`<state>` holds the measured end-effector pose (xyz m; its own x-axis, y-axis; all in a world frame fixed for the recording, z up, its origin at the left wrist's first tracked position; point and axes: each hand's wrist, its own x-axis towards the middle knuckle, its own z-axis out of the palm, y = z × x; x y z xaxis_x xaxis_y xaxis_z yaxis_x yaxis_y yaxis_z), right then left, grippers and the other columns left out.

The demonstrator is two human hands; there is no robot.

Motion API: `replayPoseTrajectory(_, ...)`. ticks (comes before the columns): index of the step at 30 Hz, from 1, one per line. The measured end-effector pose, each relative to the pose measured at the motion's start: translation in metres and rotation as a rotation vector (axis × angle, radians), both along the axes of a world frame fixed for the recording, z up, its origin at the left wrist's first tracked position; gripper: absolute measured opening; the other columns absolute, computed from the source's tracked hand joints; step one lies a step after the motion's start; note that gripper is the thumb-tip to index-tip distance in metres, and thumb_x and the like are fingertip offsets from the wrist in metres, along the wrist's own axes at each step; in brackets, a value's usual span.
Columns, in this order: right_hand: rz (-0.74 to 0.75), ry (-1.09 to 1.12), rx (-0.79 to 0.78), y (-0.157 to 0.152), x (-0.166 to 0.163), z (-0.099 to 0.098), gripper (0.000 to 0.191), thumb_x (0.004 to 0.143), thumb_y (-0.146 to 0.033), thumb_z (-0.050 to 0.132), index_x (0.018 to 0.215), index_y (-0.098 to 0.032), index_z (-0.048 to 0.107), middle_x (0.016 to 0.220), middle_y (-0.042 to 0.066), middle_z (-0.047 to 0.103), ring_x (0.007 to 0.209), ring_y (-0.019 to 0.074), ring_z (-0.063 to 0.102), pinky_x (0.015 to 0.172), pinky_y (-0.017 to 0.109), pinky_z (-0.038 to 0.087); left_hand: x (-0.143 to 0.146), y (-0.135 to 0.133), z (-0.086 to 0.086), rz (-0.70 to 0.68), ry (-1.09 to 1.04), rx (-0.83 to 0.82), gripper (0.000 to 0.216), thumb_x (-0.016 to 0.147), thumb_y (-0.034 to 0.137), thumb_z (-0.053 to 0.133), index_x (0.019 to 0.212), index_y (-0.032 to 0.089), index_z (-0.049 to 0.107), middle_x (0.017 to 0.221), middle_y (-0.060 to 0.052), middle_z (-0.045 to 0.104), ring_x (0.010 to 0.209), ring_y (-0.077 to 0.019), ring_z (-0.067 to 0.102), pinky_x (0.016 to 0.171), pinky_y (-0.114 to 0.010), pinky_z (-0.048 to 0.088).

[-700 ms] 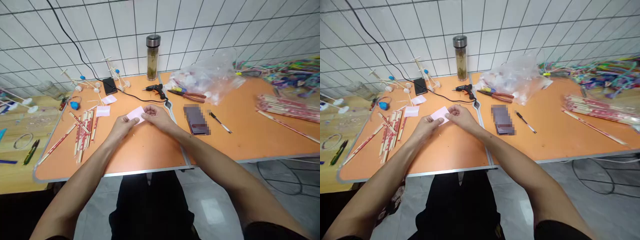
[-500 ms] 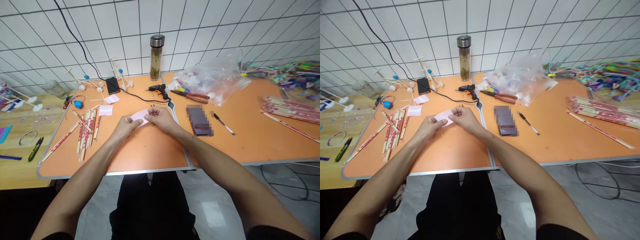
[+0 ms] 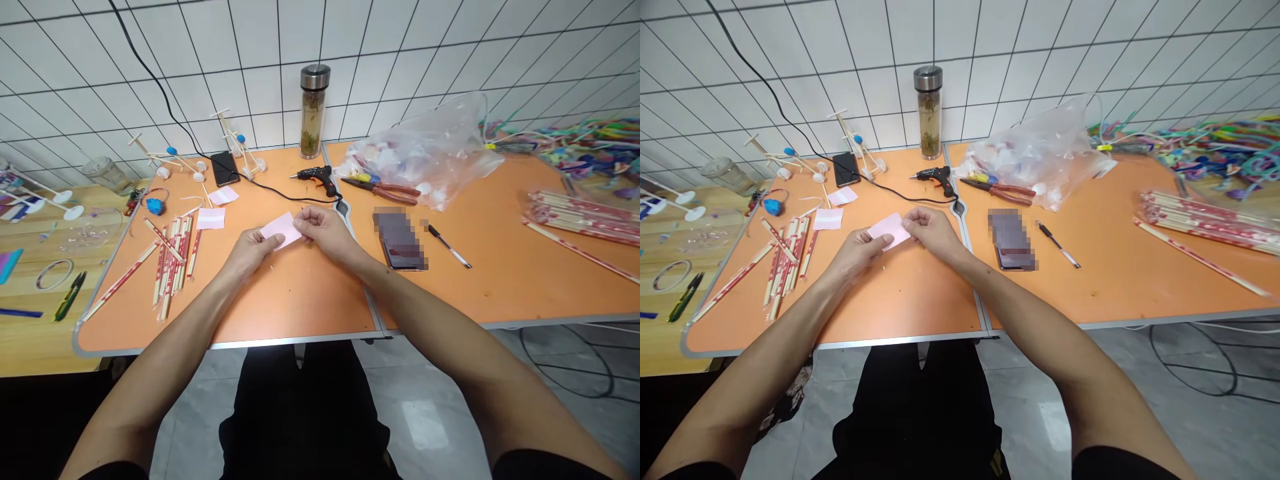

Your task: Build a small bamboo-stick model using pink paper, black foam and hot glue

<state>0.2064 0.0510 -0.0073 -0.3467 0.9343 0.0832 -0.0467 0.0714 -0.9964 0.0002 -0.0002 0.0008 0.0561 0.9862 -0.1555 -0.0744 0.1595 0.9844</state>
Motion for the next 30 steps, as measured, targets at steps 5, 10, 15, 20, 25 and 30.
replayPoseTrajectory(5,-0.05,-0.04,0.071,-0.008,-0.008,-0.002,0.026,0.088,-0.047,0.077,0.093,-0.023,0.068,0.081,0.0,0.069,0.07,0.0142,0.06,0.065,0.028,0.049,0.003,0.005,0.005,0.124,-0.329,-0.116,0.063,0.08,0.049,0.102,0.071,0.022,0.046,0.054,0.012,0.029,0.046,-0.0036,0.022,0.044,-0.02,0.017)
replayPoseTrajectory(10,0.062,-0.052,0.053,-0.017,-0.019,-0.008,0.027,0.085,-0.045,0.077,0.099,-0.022,0.071,0.087,0.001,0.071,0.071,0.0141,0.061,0.064,0.028,0.05,0.011,0.001,0.016,0.082,-0.518,-0.294,0.045,0.112,0.038,0.07,0.076,0.019,0.051,0.052,0.01,0.033,0.041,-0.005,0.026,0.041,-0.018,0.021)
replayPoseTrajectory(15,0.111,-0.038,0.008,-0.017,-0.017,-0.004,0.039,0.085,-0.051,0.081,0.107,-0.021,0.072,0.089,0.001,0.073,0.068,0.0145,0.061,0.064,0.03,0.05,0.014,-0.005,0.02,0.033,-0.513,-0.268,0.04,0.095,0.036,0.092,0.083,0.017,0.059,0.061,0.008,0.047,0.043,-0.003,0.034,0.04,-0.016,0.022)
replayPoseTrajectory(20,0.064,-0.085,0.114,-0.015,-0.018,-0.006,0.035,0.083,-0.045,0.081,0.108,-0.021,0.076,0.085,0.0,0.069,0.075,0.0166,0.057,0.07,0.032,0.045,0.015,-0.006,0.016,0.037,-0.526,-0.217,0.039,0.082,0.03,0.1,0.095,0.015,0.067,0.074,0.005,0.06,0.046,-0.0015,0.038,0.041,-0.014,0.022)
replayPoseTrajectory(25,0.142,-0.072,0.045,-0.017,-0.02,-0.011,0.037,0.078,-0.053,0.09,0.089,-0.022,0.075,0.082,0.0,0.07,0.08,0.0189,0.06,0.076,0.033,0.049,0.019,-0.006,0.009,0.003,-0.47,-0.165,0.049,0.071,0.038,0.106,0.091,0.013,0.069,0.076,0.003,0.06,0.051,-0.0011,0.036,0.043,-0.014,0.021)
replayPoseTrajectory(30,0.075,-0.063,-0.079,-0.026,-0.023,-0.006,0.041,0.073,-0.053,0.095,0.079,-0.021,0.069,0.072,-0.002,0.065,0.063,0.013,0.046,0.062,0.03,0.038,0.026,-0.009,0.003,-0.029,-0.421,-0.12,0.051,0.068,0.04,0.108,0.087,0.015,0.068,0.072,0.004,0.055,0.054,-0.0031,0.035,0.046,-0.018,0.021)
